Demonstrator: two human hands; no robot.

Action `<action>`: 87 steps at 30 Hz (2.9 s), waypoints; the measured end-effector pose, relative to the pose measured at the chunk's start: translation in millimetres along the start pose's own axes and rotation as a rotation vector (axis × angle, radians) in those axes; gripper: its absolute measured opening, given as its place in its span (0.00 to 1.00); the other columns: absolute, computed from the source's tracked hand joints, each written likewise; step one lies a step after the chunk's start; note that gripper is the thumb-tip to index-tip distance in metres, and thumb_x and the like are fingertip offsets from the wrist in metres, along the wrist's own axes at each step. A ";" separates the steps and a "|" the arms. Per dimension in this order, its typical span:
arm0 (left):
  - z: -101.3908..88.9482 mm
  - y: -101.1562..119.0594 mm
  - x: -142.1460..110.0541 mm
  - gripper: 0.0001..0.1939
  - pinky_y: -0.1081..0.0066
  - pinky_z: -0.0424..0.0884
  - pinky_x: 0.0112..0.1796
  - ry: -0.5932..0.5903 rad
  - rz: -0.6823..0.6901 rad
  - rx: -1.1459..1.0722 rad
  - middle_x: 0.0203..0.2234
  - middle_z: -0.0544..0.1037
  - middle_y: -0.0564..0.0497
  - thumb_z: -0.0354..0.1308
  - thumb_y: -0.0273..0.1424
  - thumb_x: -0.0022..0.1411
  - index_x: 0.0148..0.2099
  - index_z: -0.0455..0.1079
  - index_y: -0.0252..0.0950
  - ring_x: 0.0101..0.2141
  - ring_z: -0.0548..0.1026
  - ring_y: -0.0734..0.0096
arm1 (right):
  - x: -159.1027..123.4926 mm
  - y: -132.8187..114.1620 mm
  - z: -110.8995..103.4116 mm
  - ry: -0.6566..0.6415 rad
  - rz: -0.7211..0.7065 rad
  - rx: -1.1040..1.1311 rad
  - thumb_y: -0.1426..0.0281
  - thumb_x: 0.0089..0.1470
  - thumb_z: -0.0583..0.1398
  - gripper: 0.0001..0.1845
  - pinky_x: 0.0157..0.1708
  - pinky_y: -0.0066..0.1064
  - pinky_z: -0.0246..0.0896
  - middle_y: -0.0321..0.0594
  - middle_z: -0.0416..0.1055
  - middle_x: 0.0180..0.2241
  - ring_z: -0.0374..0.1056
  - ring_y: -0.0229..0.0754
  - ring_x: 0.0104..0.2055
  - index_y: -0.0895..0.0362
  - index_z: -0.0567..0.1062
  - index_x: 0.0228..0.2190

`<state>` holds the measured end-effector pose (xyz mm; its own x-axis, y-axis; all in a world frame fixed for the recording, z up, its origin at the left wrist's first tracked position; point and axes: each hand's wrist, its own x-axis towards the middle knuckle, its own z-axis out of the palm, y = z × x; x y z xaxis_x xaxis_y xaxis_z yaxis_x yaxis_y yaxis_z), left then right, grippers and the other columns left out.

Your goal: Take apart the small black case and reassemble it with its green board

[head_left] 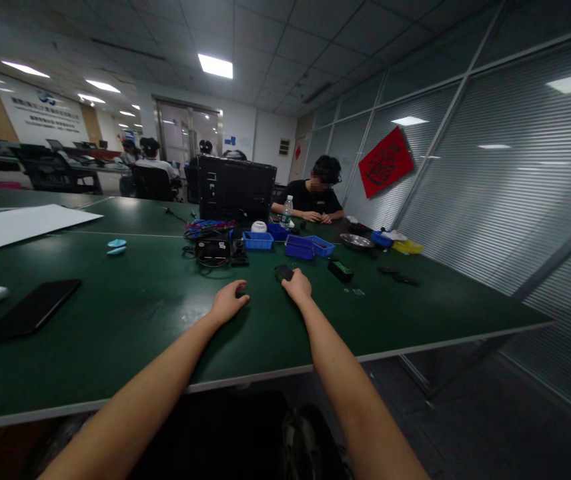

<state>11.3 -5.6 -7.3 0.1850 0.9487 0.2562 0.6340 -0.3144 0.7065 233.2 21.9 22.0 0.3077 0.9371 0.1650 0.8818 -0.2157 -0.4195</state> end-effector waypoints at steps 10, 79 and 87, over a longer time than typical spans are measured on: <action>-1.3 3.9 -1.6 0.23 0.71 0.65 0.46 0.002 -0.006 -0.011 0.44 0.73 0.48 0.56 0.32 0.51 0.51 0.63 0.38 0.44 0.71 0.68 | -24.5 -24.9 11.8 0.154 -0.332 -0.212 0.72 0.51 0.53 0.17 0.43 0.45 0.53 0.55 0.58 0.46 0.56 0.53 0.48 0.59 0.61 0.45; -47.1 -15.1 1.2 0.35 0.64 0.63 0.44 0.391 -0.333 0.305 0.47 0.69 0.36 0.52 0.31 0.49 0.59 0.50 0.27 0.46 0.68 0.54 | -10.9 -25.7 39.2 -0.351 -0.334 0.823 0.75 0.44 0.54 0.13 0.12 0.19 0.48 0.37 0.71 0.24 0.58 0.29 0.16 0.62 0.71 0.34; -89.2 -41.3 -6.7 0.29 0.65 0.65 0.42 0.340 -0.402 0.440 0.44 0.70 0.39 0.51 0.35 0.49 0.54 0.60 0.31 0.43 0.69 0.56 | -11.1 -25.5 39.9 -0.357 -0.354 0.821 0.76 0.44 0.53 0.12 0.17 0.20 0.53 0.37 0.70 0.23 0.59 0.29 0.18 0.62 0.71 0.34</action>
<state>-83.0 -1.8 20.7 -0.3287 0.9039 0.2737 0.8634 0.1702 0.4749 193.0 28.0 -4.7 -0.1751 0.9684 0.1775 0.3359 0.2282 -0.9138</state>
